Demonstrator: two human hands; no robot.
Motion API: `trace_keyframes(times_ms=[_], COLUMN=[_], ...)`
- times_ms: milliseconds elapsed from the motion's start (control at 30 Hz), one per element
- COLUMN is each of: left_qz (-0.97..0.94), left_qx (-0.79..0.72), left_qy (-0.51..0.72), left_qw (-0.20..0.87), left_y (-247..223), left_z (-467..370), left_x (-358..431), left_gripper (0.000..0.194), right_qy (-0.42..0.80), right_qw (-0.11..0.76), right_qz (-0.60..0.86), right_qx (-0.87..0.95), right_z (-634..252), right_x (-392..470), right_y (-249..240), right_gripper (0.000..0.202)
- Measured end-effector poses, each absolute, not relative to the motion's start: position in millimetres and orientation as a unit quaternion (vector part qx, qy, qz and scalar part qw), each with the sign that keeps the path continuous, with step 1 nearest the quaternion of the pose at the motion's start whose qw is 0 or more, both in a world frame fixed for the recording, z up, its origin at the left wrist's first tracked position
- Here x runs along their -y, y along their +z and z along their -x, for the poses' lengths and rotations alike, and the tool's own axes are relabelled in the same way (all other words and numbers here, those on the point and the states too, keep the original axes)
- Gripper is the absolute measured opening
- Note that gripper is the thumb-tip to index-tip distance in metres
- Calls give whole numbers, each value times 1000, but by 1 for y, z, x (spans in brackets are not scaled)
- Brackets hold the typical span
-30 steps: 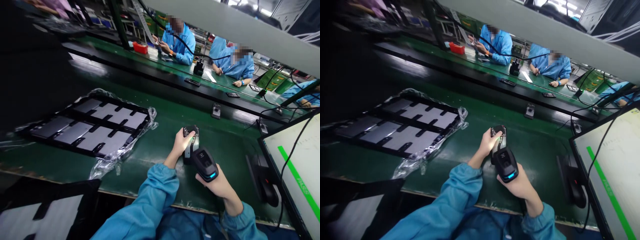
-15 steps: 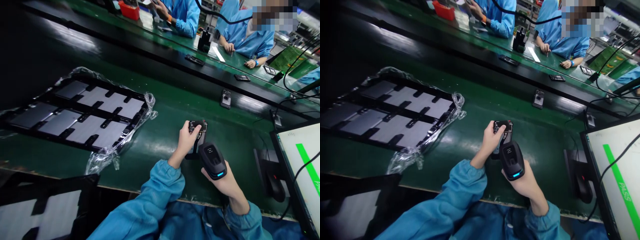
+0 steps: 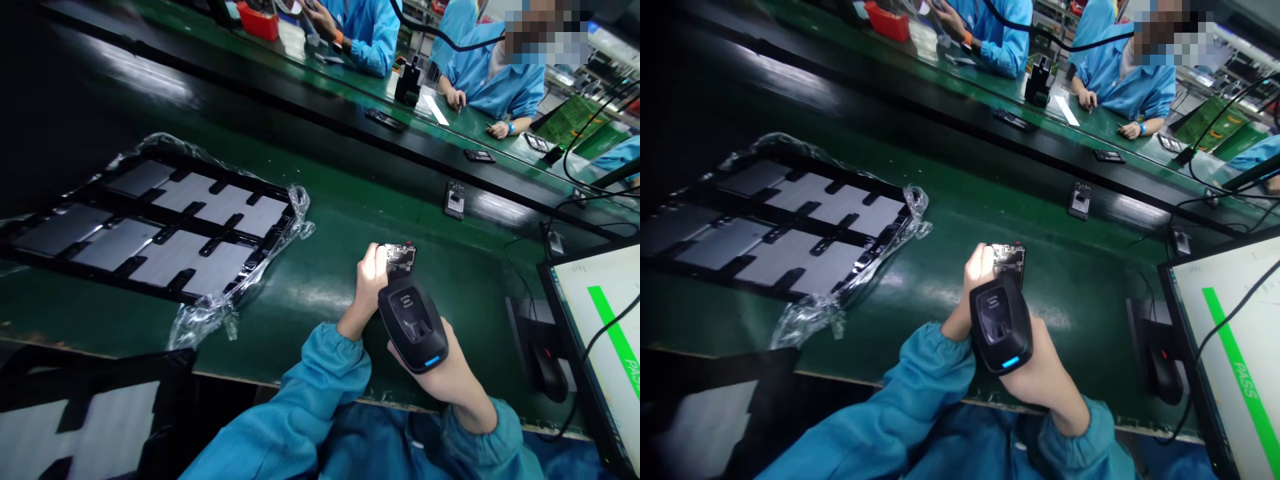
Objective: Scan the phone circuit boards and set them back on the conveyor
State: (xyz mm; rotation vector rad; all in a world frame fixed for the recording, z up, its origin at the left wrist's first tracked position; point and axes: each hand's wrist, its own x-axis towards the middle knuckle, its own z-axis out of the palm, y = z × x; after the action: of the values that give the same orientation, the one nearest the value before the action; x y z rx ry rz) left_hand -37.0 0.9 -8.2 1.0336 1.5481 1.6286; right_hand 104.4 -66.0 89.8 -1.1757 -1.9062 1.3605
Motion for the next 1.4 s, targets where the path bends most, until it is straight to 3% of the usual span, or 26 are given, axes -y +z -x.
trace_keyframes(times_ms=[167,300,500,1400], left_qz=[-373,-387,-394,-452], left_qx=[-594,-595,-618,-625], left_qy=[625,631,625,625], left_qw=[343,313,271,122], left_y=[-7,-4,2,10], left_z=[36,40,41,36], left_x=[2,1,5,15], left_gripper=[35,32,25,16], right_qy=[516,576,644,644], right_qw=[268,232,216,261], right_qz=[445,462,449,463], right_qx=[681,633,580,551], right_z=[-91,-116,-138,-146], right_x=[57,58,61,81], right_y=[96,97,102,108], right_gripper=[12,24,24,28])
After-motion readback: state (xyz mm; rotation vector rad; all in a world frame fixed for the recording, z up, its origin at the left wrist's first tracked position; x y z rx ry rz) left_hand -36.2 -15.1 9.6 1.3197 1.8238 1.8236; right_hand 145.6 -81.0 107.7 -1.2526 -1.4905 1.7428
